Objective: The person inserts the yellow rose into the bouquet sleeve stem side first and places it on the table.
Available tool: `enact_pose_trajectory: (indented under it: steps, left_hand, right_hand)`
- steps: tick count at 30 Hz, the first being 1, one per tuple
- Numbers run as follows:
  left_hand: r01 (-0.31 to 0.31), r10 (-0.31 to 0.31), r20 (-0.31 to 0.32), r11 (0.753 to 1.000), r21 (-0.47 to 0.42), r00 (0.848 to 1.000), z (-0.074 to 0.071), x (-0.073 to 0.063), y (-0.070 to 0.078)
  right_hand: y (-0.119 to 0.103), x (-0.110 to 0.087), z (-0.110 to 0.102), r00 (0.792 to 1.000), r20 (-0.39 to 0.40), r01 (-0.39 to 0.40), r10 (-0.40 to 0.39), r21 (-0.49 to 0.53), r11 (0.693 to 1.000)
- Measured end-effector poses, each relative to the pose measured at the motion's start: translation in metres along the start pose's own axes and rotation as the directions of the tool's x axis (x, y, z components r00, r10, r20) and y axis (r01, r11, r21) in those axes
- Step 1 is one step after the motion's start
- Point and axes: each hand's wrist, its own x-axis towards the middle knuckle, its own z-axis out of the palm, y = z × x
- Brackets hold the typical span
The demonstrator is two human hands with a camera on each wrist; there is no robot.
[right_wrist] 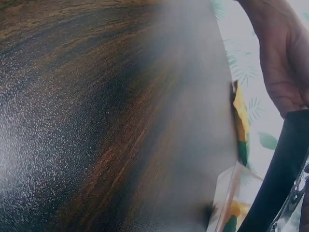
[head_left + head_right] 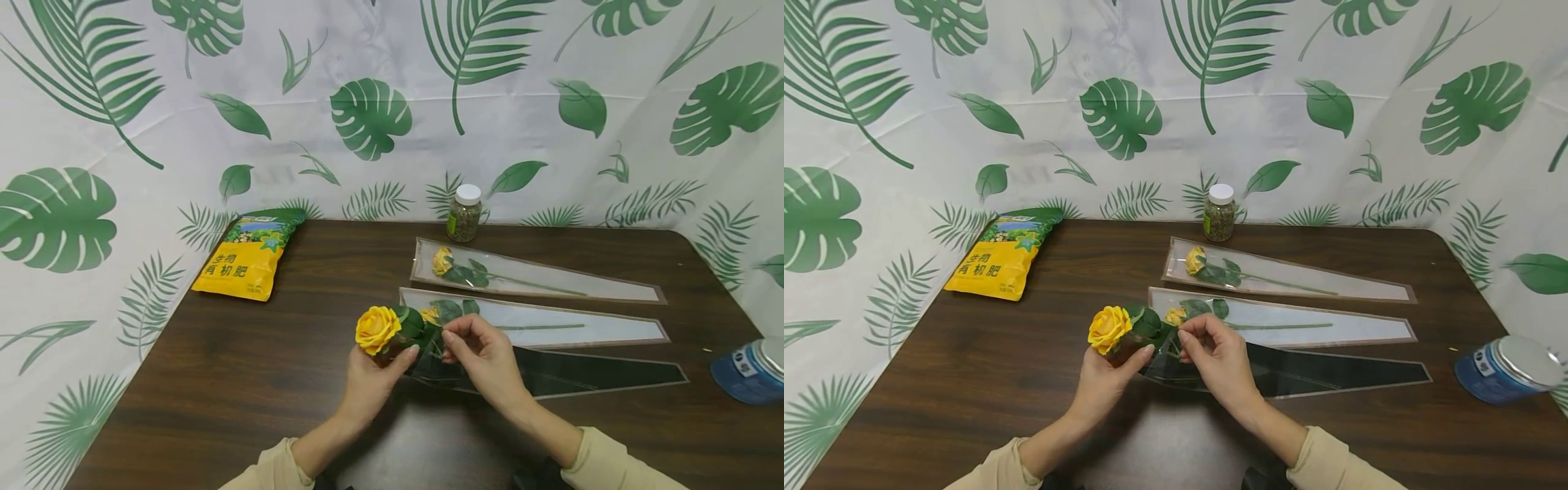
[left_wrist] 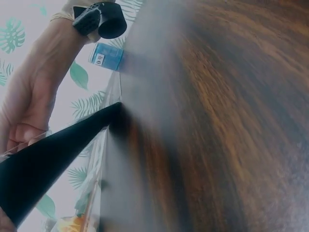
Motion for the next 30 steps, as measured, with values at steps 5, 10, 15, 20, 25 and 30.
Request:
enact_pose_trajectory:
  steps: [5, 10, 15, 20, 25, 30]
  left_hand:
    - [-0.041, 0.038, -0.030, 0.996, -0.083, 0.999, -0.003, 0.000, -0.002]
    - [-0.168, 0.167, -0.015, 0.979, -0.117, 0.986, -0.009, 0.003, -0.002]
    - [-0.308, 0.309, 0.023, 0.949, -0.062, 0.951, -0.016, 0.006, -0.002]
    - [-0.357, 0.357, 0.014, 0.932, 0.070, 0.934, -0.020, 0.009, -0.001]
    - [-0.372, 0.377, -0.026, 0.922, 0.107, 0.926, -0.021, 0.012, -0.001]
    - [-0.394, 0.398, -0.040, 0.915, 0.094, 0.916, -0.021, 0.014, 0.000]
  right_hand:
    - [0.000, 0.001, -0.001, 1.000, -0.011, -0.022, 0.022, 0.017, 1.000]
    - [0.000, 0.002, -0.002, 0.999, -0.020, -0.035, 0.036, 0.020, 0.999]
    - [-0.001, 0.002, -0.002, 0.999, -0.013, -0.033, 0.033, 0.033, 0.999]
    - [0.000, 0.002, -0.002, 1.000, -0.008, -0.020, 0.021, 0.041, 0.999]
    - [0.000, 0.002, -0.002, 1.000, -0.008, -0.019, 0.020, 0.048, 0.999]
    - [0.000, 0.002, -0.002, 1.000, -0.009, -0.021, 0.022, 0.053, 0.998]
